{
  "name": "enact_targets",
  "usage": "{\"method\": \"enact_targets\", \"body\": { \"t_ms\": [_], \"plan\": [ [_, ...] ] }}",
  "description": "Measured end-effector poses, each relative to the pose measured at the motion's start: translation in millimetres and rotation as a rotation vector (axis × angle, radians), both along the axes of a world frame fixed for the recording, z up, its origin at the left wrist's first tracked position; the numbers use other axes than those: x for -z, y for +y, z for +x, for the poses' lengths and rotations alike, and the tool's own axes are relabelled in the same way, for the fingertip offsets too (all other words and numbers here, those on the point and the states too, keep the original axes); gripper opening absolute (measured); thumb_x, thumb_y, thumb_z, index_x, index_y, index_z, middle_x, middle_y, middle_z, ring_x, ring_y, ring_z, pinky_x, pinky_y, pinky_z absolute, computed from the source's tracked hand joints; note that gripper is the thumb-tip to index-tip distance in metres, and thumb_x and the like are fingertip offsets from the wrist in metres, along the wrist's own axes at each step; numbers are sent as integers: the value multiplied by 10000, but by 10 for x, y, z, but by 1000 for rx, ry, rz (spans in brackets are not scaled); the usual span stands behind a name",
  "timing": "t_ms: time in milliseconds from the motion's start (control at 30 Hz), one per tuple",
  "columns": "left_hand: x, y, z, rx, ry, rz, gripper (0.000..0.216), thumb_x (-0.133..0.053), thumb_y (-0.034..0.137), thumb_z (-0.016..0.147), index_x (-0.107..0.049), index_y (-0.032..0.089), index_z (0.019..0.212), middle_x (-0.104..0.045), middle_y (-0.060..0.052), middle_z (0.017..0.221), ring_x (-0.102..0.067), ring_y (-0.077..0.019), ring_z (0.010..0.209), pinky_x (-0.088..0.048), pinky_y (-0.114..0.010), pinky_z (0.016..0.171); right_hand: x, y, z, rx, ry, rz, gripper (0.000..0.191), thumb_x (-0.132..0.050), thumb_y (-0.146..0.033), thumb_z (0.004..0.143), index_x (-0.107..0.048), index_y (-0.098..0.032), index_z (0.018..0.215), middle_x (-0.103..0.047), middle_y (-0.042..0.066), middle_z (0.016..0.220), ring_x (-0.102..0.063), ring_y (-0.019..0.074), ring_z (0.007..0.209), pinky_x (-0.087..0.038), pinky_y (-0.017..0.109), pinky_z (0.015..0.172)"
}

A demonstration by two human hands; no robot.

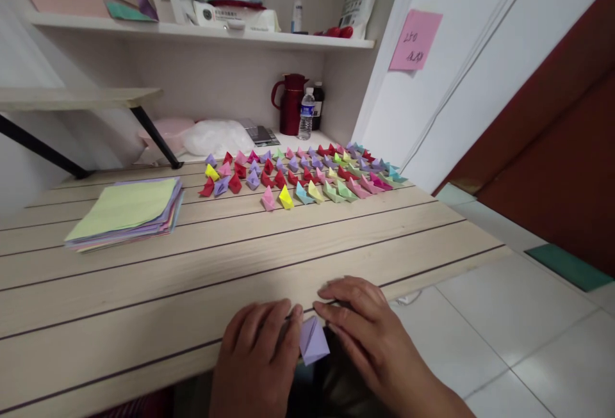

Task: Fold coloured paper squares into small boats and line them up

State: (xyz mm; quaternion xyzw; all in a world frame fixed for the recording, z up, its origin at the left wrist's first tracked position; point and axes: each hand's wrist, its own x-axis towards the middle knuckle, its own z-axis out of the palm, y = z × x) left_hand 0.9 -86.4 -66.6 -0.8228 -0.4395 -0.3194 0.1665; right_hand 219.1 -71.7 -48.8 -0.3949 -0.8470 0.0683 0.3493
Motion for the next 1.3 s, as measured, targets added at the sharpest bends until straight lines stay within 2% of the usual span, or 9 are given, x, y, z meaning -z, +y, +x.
{"method": "enact_targets", "body": {
  "t_ms": [200,300,500,633,800,900,1067,1167,1300],
  "plan": [
    [-56,37,73,-50,63,44,244,-584,173,880,-697,210,1093,-733,-14,992,-594,-212,929,-389,-379,924,-42,-38,-7,40,207,-161,306,-523,-206,960,-597,-271,1250,-654,79,1174,-598,239,1134,-528,406,944],
    [-44,59,144,-80,78,34,235,-590,172,877,-690,210,1086,-728,-11,985,-599,-206,925,-370,-395,959,-37,-33,-29,92,311,-168,346,-587,-270,939,-568,-276,1285,-629,89,1214,-597,241,1148,-548,364,920],
    [-43,75,205,-103,55,15,201,-580,174,887,-681,210,1057,-730,-2,975,-609,-202,908,-338,-414,993,66,3,-85,187,142,-17,269,-545,-146,943,-697,-298,1105,-615,87,1174,-597,245,1081,-534,417,881],
    [-42,83,225,-60,-59,31,178,-555,153,904,-687,191,1018,-734,-18,987,-625,-192,909,-351,-398,992,47,12,-61,206,17,32,263,-558,-159,945,-694,-296,1124,-639,86,1149,-610,247,1030,-514,428,852],
    [-18,81,209,6,-89,-25,294,-494,124,939,-665,224,1157,-721,-18,1044,-622,-163,971,-322,-387,1050,-24,38,-49,196,-49,66,233,-600,-181,929,-701,-286,1110,-688,74,1079,-631,238,969,-507,410,825],
    [-21,98,219,13,-132,-36,317,-410,163,981,-693,239,1103,-732,-5,1004,-604,-179,957,-328,-402,1038,-29,37,-31,179,-72,59,258,-591,-172,929,-693,-285,1138,-686,79,1105,-626,246,987,-508,423,829],
    [-27,124,259,-14,-133,-30,368,-356,207,1000,-721,239,1032,-737,-19,1013,-582,-217,962,-368,-423,967,38,-48,51,126,-69,-6,403,-524,-161,945,-567,-260,1334,-620,102,1263,-568,267,1151,-495,460,937],
    [-48,116,238,-6,-98,-24,347,-384,183,984,-721,230,1054,-734,-26,1034,-579,-217,968,-393,-398,917,101,-105,79,92,-62,36,530,-527,-170,941,-426,-218,1459,-572,115,1355,-512,277,1252,-458,480,1022],
    [-115,119,178,41,23,-3,339,-393,217,989,-704,223,1124,-741,-16,1064,-592,-204,962,-410,-352,871,163,-115,69,2,-170,110,592,-562,-138,915,-403,-220,1478,-612,77,1356,-497,276,1297,-399,506,1096]
  ]
}}
